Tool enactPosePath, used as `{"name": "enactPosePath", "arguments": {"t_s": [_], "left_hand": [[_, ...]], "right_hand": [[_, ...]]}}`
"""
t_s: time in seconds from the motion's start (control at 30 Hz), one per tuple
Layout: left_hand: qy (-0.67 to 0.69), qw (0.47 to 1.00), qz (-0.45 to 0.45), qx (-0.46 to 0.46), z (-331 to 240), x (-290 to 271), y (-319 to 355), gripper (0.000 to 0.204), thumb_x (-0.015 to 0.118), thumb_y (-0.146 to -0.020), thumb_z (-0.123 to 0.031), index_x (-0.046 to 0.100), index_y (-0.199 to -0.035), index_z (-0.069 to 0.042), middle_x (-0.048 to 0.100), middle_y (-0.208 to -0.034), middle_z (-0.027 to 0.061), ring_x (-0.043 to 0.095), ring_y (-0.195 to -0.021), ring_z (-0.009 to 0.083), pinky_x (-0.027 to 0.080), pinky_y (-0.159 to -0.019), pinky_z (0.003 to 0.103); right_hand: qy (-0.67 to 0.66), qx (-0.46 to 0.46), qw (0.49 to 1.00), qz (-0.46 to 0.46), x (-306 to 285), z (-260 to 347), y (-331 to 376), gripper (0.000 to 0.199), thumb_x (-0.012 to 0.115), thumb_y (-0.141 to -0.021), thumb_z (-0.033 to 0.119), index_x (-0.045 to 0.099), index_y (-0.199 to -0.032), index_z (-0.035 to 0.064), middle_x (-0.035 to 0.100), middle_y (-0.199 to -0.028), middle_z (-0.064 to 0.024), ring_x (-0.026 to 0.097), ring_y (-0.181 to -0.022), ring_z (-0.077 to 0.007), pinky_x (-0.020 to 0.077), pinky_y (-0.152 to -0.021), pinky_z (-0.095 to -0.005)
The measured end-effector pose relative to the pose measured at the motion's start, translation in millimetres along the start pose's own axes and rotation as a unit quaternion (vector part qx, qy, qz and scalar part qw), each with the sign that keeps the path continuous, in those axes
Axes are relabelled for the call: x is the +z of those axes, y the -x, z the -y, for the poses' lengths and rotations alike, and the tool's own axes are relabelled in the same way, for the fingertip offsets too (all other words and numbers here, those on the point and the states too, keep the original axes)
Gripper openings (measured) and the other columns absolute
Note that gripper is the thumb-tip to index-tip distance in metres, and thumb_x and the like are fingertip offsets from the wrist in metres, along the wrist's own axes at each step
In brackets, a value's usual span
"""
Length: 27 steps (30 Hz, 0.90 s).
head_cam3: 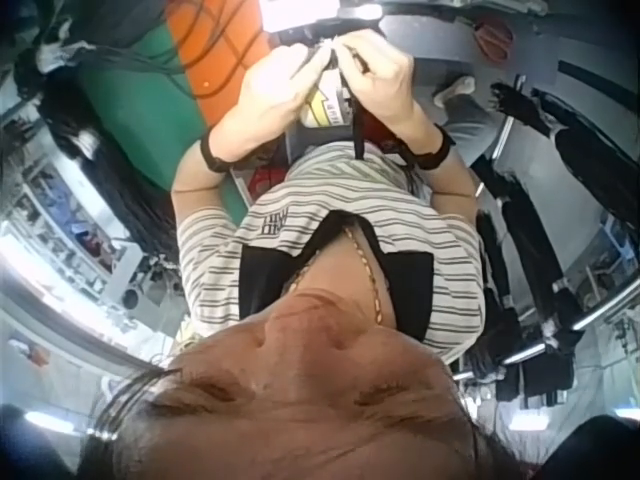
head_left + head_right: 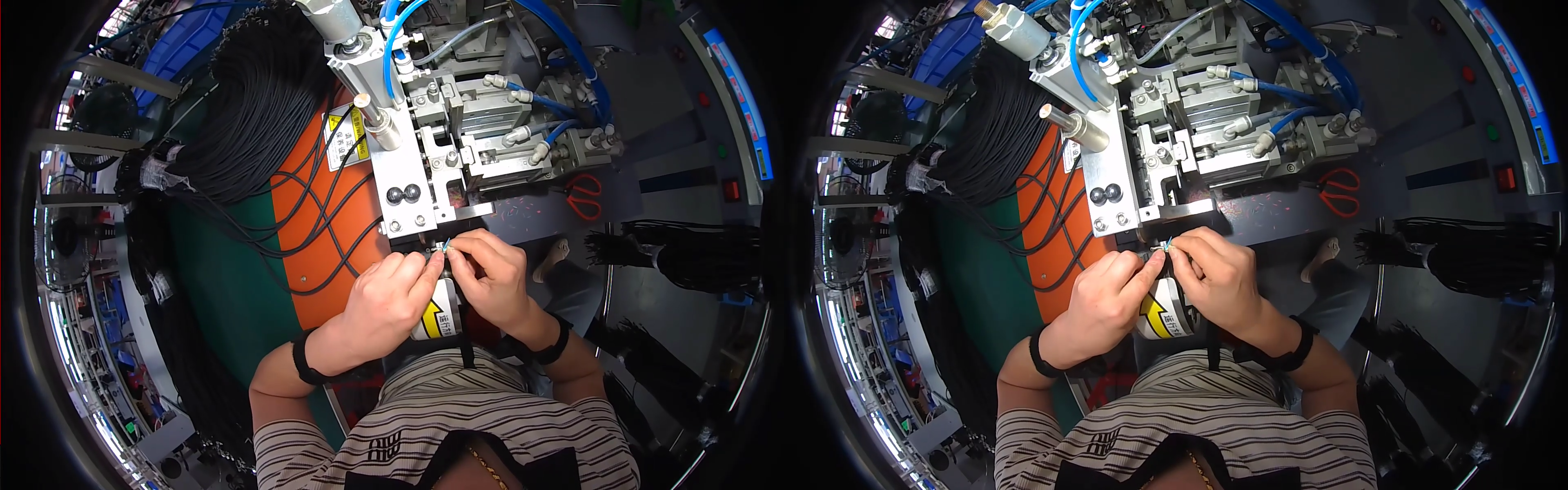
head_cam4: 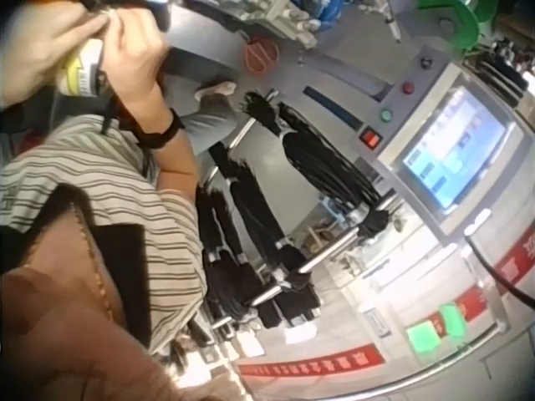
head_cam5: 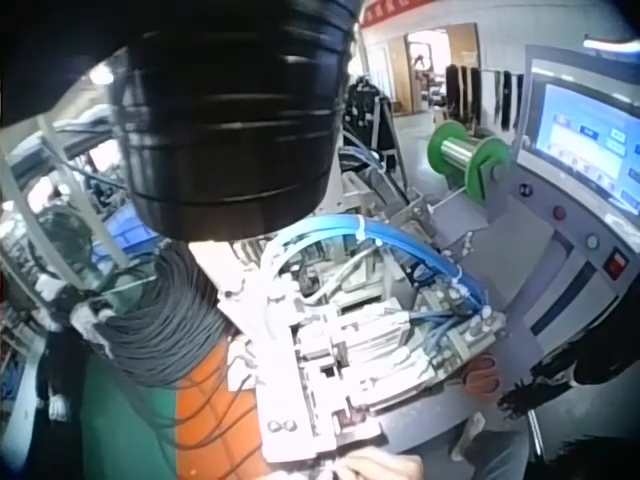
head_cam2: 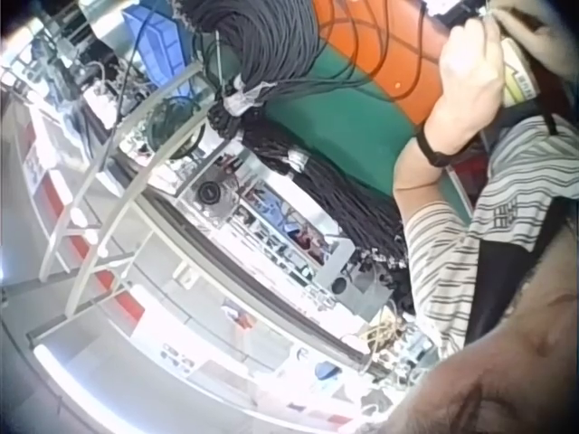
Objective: The person inserts the ends of wires into a machine by hand, picks up a bundle of cables to check the connectors, and then uses scissors on the machine.
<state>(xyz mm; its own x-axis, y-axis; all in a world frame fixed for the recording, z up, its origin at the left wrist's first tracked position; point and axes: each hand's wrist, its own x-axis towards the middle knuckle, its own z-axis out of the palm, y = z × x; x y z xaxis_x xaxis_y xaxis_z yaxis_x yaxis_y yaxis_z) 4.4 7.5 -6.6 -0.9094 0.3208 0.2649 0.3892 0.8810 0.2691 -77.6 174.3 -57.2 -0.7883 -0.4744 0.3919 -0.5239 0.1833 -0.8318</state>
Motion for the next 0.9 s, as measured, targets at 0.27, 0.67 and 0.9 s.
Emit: {"name": "enactPosePath", "arguments": {"t_s": [0.27, 0.67, 0.9], "left_hand": [[-0.019, 1.0, 0.013, -0.006, -4, -2, -2, 0.044, 0.063, -0.077, -0.007, 0.064, -0.118, 0.007, 0.053, -0.087, 0.0073, 0.054, -0.074, 0.0193, 0.049, -0.06, 0.03], [-0.096, 0.995, 0.034, 0.001, -14, -1, -5, 0.044, 0.063, -0.077, -0.005, 0.063, -0.119, 0.008, 0.051, -0.084, 0.0079, 0.054, -0.074, 0.0206, 0.048, -0.061, 0.031], [-0.087, 0.996, 0.035, -0.001, -7, -2, -6, 0.043, 0.062, -0.079, -0.007, 0.063, -0.118, 0.011, 0.051, -0.085, 0.0076, 0.053, -0.077, 0.0193, 0.047, -0.06, 0.029]], "right_hand": [[-0.012, 0.003, 1.0, 0.001, 1, -4, -1, 0.011, 0.071, -0.081, -0.007, 0.068, -0.091, -0.004, 0.069, -0.083, -0.013, 0.065, -0.062, -0.0216, 0.0494, -0.053, -0.0288], [0.035, -0.028, 0.999, 0.023, -6, 3, -10, 0.01, 0.072, -0.08, -0.005, 0.068, -0.089, -0.0032, 0.069, -0.084, -0.0149, 0.069, -0.069, -0.0301, 0.0544, -0.058, -0.0336], [0.072, -0.044, 0.996, 0.037, -8, 5, -11, 0.01, 0.072, -0.08, -0.003, 0.068, -0.089, -0.0025, 0.069, -0.083, -0.0143, 0.069, -0.069, -0.0306, 0.0545, -0.059, -0.0344]]}}
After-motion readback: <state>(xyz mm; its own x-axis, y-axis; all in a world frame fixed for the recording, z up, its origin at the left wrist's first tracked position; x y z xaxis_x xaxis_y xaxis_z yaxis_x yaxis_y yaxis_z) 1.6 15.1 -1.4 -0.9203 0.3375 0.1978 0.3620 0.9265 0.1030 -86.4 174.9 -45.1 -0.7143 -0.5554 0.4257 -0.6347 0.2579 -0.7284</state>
